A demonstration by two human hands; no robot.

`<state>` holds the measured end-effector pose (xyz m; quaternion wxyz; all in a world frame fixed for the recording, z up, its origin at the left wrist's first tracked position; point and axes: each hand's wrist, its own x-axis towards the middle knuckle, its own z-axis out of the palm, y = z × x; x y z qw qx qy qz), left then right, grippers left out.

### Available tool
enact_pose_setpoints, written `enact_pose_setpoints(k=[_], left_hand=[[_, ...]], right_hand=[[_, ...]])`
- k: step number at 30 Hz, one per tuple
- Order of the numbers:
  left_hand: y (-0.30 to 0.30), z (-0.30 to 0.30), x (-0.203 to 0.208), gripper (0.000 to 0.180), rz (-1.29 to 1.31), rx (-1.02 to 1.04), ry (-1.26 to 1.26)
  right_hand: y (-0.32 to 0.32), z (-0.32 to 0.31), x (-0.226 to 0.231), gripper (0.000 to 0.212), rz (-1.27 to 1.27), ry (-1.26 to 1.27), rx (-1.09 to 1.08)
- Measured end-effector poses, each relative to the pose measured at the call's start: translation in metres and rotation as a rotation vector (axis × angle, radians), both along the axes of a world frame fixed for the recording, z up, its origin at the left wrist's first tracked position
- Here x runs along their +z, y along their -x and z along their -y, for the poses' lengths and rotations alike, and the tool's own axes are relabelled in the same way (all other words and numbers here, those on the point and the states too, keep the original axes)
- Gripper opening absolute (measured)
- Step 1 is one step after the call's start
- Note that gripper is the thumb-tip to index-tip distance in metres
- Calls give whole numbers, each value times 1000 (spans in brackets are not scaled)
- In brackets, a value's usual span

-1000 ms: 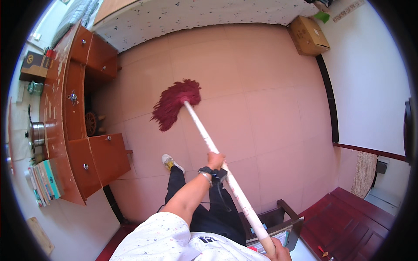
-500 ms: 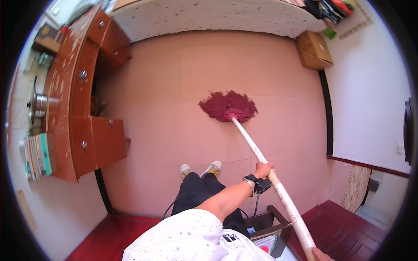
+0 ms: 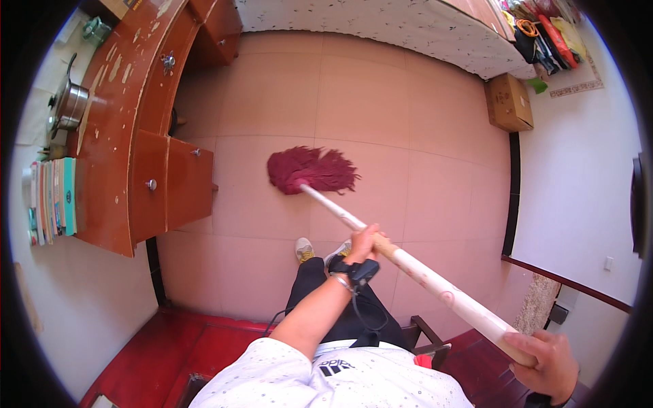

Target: The person mops the tiled floor of a bedroom using a mop, reaching under a desk and a bed before exiting the room through a doorway.

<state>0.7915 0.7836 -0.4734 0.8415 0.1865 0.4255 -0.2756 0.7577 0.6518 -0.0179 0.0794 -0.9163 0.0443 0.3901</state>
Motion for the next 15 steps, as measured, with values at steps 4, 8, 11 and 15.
enact_pose_setpoints(k=[4,8,11,15], left_hand=[[1,-52,-8,15,-25,69,3],[19,-112,-25,18,-89,147,-30],[24,-142,-9,17,-142,190,-107],[34,-156,-18,18,-135,159,-108]], right_hand=[[-21,-40,0,40,69,77,177],[-47,-72,-11,41,-95,18,460],[-55,-97,-16,32,-29,-100,530],[-34,-99,-12,18,646,-525,494]])
